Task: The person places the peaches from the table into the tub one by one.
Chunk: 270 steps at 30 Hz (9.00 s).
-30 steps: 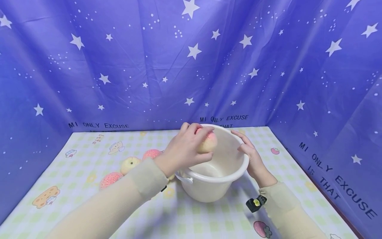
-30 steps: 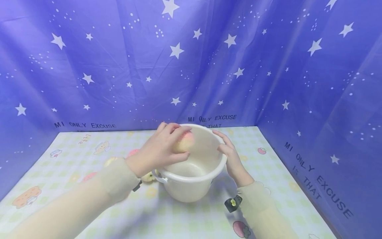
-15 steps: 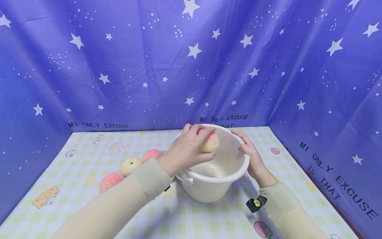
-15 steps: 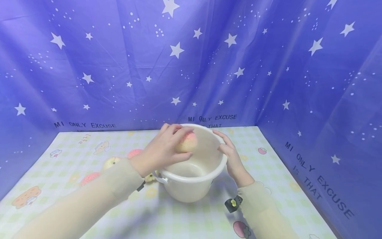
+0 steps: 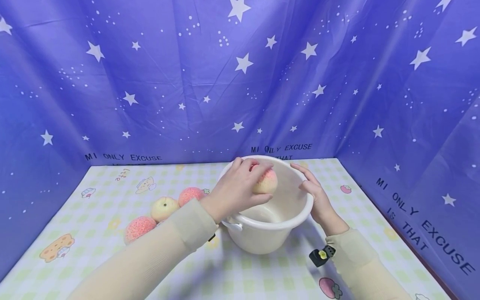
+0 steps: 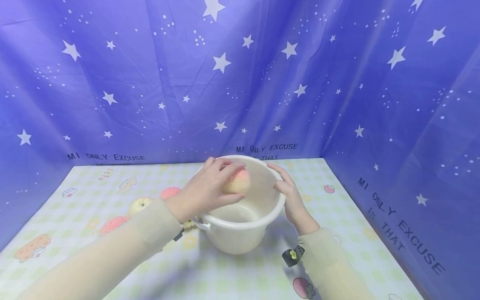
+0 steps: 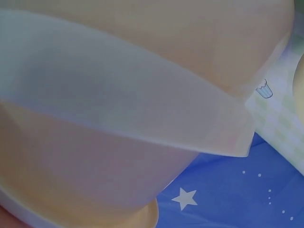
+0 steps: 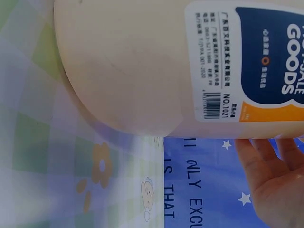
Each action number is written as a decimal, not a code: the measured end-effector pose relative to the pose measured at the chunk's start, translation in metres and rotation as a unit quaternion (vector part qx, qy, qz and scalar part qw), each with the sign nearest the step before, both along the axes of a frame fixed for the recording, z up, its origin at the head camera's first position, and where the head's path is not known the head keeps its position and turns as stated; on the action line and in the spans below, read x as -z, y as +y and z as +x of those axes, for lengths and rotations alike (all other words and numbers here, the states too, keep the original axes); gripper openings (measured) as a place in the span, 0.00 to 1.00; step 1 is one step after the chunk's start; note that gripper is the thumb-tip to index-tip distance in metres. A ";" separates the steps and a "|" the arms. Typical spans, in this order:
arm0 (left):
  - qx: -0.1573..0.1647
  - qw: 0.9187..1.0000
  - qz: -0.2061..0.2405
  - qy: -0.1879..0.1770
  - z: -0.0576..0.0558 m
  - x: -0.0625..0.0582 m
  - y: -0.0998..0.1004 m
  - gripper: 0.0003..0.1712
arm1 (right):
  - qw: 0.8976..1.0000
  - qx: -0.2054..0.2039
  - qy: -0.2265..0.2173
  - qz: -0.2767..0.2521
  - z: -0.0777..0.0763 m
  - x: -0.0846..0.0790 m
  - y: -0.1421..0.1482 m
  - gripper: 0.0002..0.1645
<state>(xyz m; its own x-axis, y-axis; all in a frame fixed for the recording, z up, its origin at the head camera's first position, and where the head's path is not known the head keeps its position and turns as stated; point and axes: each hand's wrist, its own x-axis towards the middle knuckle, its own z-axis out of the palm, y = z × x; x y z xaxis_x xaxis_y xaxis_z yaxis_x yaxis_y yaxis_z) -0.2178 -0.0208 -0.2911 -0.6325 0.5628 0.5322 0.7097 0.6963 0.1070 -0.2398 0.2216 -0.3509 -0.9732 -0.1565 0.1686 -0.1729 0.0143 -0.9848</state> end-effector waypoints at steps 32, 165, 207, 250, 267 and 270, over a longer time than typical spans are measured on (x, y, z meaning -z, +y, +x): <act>-0.017 1.000 -0.012 -0.020 0.000 -0.003 -0.017 0.36 | 1.000 -0.002 -0.005 0.003 0.000 -0.001 0.000 0.41; -0.174 0.970 -0.113 -0.125 0.059 0.092 -0.160 0.28 | 1.000 0.007 -0.006 0.011 0.001 -0.001 -0.001 0.42; -0.173 0.972 -0.114 -0.108 0.061 0.101 -0.157 0.28 | 1.000 0.013 -0.013 0.009 0.002 -0.001 -0.001 0.42; -0.152 0.987 -0.025 0.035 0.057 0.063 -0.134 0.24 | 1.000 0.007 -0.004 0.008 0.001 0.000 0.000 0.42; -0.128 0.987 0.014 0.096 0.051 0.049 -0.125 0.25 | 1.000 0.007 -0.004 0.008 0.001 0.000 -0.001 0.42; -0.123 0.986 0.014 0.108 0.050 0.047 -0.124 0.24 | 1.000 0.005 -0.003 0.010 0.001 0.000 -0.001 0.42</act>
